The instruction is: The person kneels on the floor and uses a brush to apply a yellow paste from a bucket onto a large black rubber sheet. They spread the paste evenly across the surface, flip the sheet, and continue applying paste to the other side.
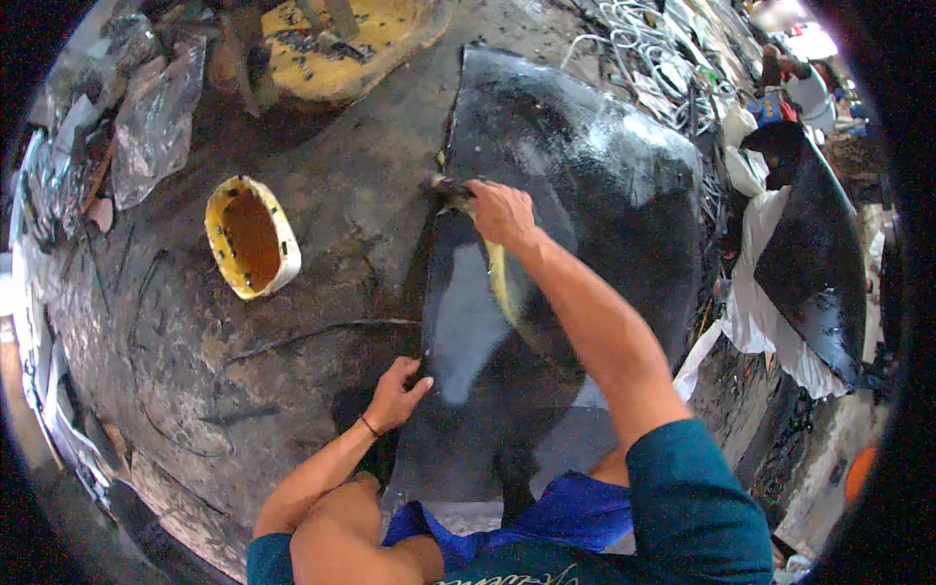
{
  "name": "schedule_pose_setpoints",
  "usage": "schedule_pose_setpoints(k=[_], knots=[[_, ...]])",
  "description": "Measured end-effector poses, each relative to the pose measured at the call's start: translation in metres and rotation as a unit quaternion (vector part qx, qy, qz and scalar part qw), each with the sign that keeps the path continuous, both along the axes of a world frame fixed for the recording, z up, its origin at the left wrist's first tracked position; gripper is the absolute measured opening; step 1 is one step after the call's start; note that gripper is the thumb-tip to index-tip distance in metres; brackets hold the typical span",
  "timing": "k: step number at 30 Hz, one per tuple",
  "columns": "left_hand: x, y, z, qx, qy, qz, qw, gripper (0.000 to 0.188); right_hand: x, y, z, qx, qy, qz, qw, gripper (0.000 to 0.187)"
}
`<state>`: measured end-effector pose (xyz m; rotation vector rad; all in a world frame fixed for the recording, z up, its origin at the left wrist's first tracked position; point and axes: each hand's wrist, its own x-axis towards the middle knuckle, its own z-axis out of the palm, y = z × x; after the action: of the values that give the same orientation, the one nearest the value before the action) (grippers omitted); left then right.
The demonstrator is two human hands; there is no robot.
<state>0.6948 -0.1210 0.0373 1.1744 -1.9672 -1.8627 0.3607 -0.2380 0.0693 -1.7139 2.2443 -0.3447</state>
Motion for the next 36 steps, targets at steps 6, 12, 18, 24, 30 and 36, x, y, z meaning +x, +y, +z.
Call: schedule_pose_setpoints(k=[6, 12, 18, 24, 30, 36], knots=[[0.047, 0.028, -0.005, -0.004, -0.094, -0.031, 0.995, 0.041, 0.114, 0.078, 0.014, 0.075, 0.015, 0.439, 0.895, 0.036], [0.053, 0.033, 0.014, -0.021, -0.126, -0.093, 0.987, 0.029, 0.01, 0.025, 0.014, 0.065, 0.075, 0.23, 0.968, 0.049], [0.05, 0.035, 0.02, -0.129, -0.179, -0.147, 0.964, 0.027, -0.026, 0.162, 0.0, 0.118, 0.076, 0.409, 0.902, 0.045], [0.045, 0.026, 0.02, -0.202, -0.267, -0.243, 0.91, 0.031, -0.067, 0.388, 0.025, 0.155, 0.01, 0.254, 0.955, 0.043], [0.02, 0.015, 0.052, -0.212, -0.375, -0.347, 0.833, 0.034, -0.029, 0.487, 0.015, -0.008, -0.044, -0.118, 0.992, 0.035], [0.067, 0.007, 0.073, -0.292, -0.419, -0.367, 0.777, 0.033, 0.021, 0.61, 0.036, 0.132, -0.224, -0.102, 0.96, 0.024]])
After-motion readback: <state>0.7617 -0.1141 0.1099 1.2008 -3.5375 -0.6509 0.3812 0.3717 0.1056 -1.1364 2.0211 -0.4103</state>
